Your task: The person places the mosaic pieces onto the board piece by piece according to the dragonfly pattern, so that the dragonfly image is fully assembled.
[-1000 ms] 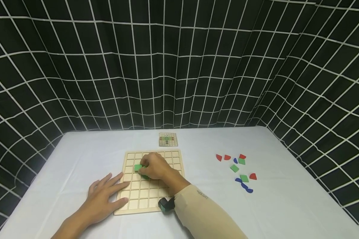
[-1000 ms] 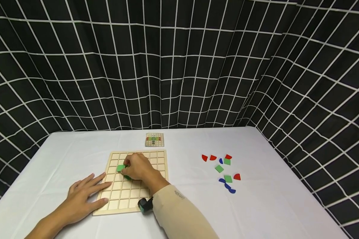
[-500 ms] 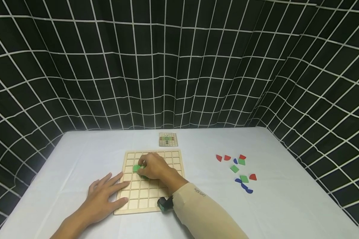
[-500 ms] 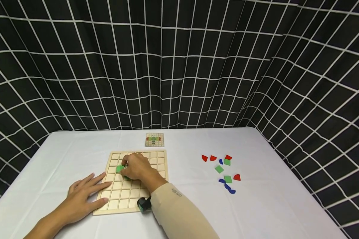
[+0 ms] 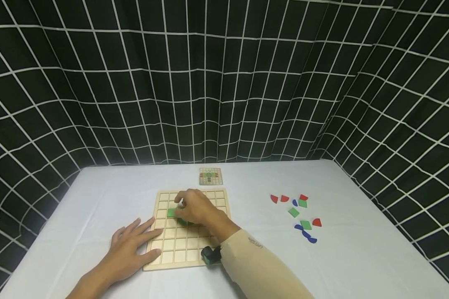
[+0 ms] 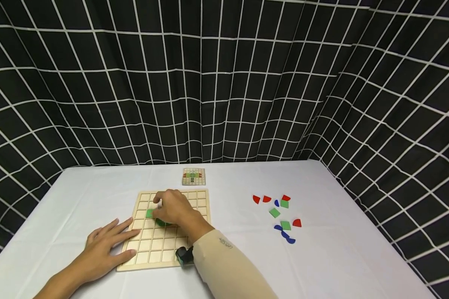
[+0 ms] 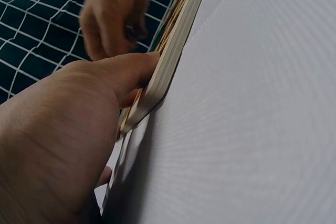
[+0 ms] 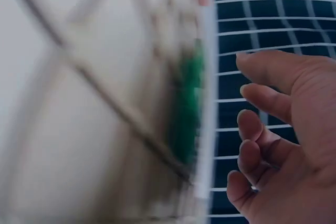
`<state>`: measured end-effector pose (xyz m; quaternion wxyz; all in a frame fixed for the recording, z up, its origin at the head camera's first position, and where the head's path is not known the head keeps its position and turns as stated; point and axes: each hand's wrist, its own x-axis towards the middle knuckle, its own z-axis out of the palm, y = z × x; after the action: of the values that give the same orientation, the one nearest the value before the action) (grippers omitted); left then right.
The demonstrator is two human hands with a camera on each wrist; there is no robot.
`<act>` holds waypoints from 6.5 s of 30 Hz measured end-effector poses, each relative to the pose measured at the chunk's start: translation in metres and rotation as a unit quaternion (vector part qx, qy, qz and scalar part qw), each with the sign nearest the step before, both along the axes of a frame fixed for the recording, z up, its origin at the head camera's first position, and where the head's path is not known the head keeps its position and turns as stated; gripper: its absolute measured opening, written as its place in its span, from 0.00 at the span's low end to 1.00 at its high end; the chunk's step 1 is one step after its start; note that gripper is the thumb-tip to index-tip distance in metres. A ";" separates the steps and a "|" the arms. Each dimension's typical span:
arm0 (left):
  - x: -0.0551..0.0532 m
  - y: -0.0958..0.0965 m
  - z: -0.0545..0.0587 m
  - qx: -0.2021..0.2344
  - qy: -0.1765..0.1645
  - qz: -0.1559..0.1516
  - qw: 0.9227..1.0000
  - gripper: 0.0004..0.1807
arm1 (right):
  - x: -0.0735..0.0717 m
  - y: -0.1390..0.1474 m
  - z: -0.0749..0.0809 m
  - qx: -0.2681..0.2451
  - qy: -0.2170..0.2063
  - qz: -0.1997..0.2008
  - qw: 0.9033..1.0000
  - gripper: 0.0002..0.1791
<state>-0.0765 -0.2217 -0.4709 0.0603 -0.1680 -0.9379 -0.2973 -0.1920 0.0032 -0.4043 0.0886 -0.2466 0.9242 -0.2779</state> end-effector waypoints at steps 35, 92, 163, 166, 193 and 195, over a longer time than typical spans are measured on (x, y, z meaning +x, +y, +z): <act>0.001 0.001 -0.002 0.011 0.008 0.011 1.000 0.27 | 0.066 0.218 0.075 -0.219 0.348 -0.028 0.911 0.23; 0.001 0.002 0.000 0.013 0.012 0.009 1.000 0.26 | 0.045 0.296 -0.017 -0.043 0.083 -0.297 0.950 0.18; 0.002 0.002 -0.001 0.000 0.006 0.004 1.000 0.27 | 0.039 0.012 -0.021 -0.204 0.029 -0.036 0.978 0.11; 0.002 0.002 -0.001 0.003 0.010 0.003 1.000 0.26 | 0.038 0.009 -0.026 -0.185 0.025 -0.034 0.982 0.11; 0.001 0.000 0.001 0.005 0.001 0.006 1.000 0.27 | 0.035 0.000 -0.026 -0.076 0.060 -0.011 0.995 0.13; 0.001 0.001 0.001 0.004 0.000 0.006 1.000 0.27 | 0.034 0.004 -0.022 -0.088 0.062 -0.011 0.994 0.13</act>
<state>-0.0756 -0.2212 -0.4703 0.0628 -0.1624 -0.9378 -0.3003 -0.1577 0.0071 -0.4264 0.0058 -0.2602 0.9026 -0.3429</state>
